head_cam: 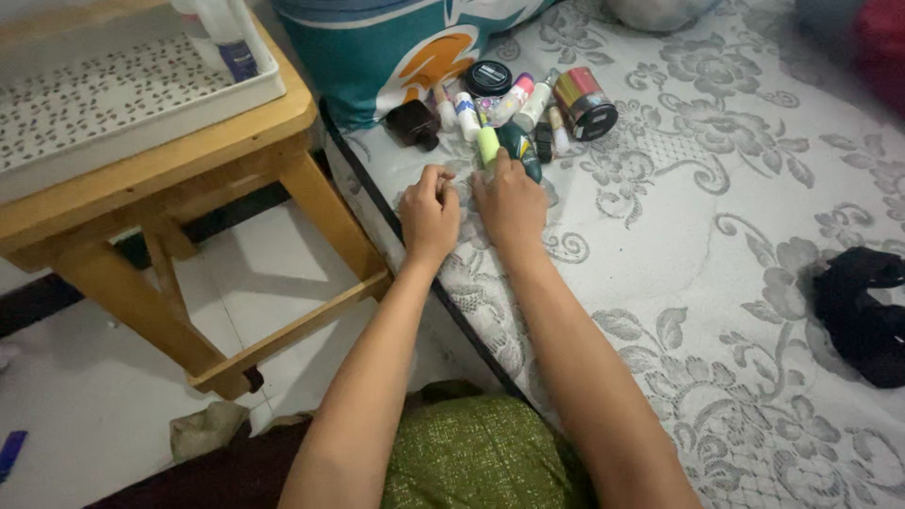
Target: The person repeatedly picks up various personal care items from a bed and places them into a white plastic tray on a small wooden table. Items include tubes, bottles, and small containers. The person handles them one at a time and arranges them in the tray.
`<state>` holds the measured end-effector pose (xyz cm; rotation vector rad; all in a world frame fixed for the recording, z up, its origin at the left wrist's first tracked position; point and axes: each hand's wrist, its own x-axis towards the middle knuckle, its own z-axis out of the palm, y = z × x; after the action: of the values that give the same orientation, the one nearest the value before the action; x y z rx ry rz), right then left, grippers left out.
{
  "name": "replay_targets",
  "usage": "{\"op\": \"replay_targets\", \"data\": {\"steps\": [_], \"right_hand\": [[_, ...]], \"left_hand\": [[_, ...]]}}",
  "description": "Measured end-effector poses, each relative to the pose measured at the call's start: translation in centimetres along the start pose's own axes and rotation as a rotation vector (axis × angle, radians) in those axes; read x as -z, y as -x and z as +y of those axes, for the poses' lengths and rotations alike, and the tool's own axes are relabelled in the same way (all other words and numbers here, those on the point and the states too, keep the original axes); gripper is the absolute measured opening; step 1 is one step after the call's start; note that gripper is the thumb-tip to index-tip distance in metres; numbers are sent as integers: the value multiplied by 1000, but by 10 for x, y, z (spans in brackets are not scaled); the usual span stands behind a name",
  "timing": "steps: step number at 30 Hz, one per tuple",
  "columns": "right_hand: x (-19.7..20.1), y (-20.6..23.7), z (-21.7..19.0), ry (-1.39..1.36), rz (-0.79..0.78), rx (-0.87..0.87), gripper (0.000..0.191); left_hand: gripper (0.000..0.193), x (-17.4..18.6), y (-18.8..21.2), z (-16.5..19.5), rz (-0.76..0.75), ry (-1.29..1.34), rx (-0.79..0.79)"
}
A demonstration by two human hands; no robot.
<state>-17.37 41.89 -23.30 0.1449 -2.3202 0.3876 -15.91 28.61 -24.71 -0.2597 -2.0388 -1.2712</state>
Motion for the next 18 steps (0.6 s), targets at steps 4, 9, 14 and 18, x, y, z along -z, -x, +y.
{"op": "replay_targets", "data": {"steps": [4, 9, 14, 18], "right_hand": [[-17, -6, 0, 104, -141, -47, 34], [-43, -7, 7, 126, -130, -102, 34], [-40, 0, 10, 37, -52, -64, 31], [-21, 4, 4, 9, -9, -39, 32]], "left_hand": [[10, -3, 1, -5, 31, -57, -13], [12, -11, 0, -12, -18, -55, 10], [13, -10, 1, -10, -15, -64, -16], [13, -2, 0, -1, -59, -79, -18]]}}
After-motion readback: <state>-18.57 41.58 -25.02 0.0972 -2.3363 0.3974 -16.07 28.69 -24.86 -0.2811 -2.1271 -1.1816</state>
